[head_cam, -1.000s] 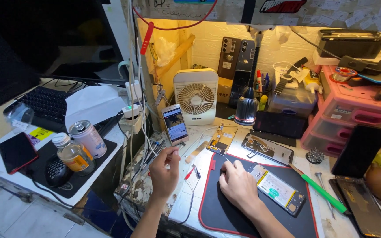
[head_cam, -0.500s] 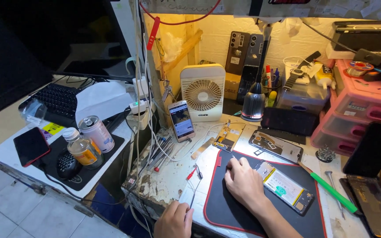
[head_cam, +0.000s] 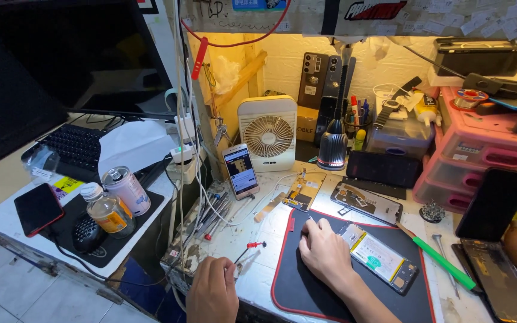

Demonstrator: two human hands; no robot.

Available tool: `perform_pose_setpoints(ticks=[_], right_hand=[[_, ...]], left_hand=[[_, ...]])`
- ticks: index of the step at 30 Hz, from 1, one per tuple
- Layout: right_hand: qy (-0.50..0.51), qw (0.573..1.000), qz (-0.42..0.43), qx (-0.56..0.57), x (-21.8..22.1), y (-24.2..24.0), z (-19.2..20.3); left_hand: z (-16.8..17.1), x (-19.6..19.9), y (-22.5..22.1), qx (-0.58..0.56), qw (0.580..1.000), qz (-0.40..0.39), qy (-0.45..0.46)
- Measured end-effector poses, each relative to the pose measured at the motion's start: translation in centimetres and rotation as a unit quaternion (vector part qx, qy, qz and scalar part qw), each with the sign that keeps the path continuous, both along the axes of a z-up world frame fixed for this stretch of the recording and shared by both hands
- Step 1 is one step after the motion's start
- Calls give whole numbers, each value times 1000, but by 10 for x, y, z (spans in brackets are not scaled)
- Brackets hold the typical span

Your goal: Testing internal smartphone components using multimeter probes and verifying screen functionality.

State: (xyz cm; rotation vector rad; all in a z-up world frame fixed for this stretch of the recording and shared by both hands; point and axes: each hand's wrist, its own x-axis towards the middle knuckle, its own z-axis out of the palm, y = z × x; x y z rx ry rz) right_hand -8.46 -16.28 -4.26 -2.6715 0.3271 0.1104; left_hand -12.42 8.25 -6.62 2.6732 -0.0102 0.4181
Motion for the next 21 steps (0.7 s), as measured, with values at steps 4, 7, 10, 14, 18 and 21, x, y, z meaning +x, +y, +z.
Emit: perform_pose_setpoints(ticks=[4, 7, 10, 14, 18, 21], right_hand=[[-23, 1000, 2, -5, 0, -2, -7], [-16, 1000, 0, 0, 0, -1, -3], [-9, 1000, -3, 6, 0, -2, -2], [-9, 1000, -2, 8, 1, -2, -3], [-152, 988, 12, -11, -2, -3, -20], [-454, 878, 146, 32, -16, 10, 0]], left_hand=[[47, 9, 5, -8, 990, -103, -100], [83, 24, 4, -17, 987, -132, -94], [120, 44, -3, -35, 984, -143, -97], [162, 79, -15, -54, 979, -154, -122], [194, 114, -35, -72, 985, -123, -97], [195, 137, -46, -66, 984, -112, -119]])
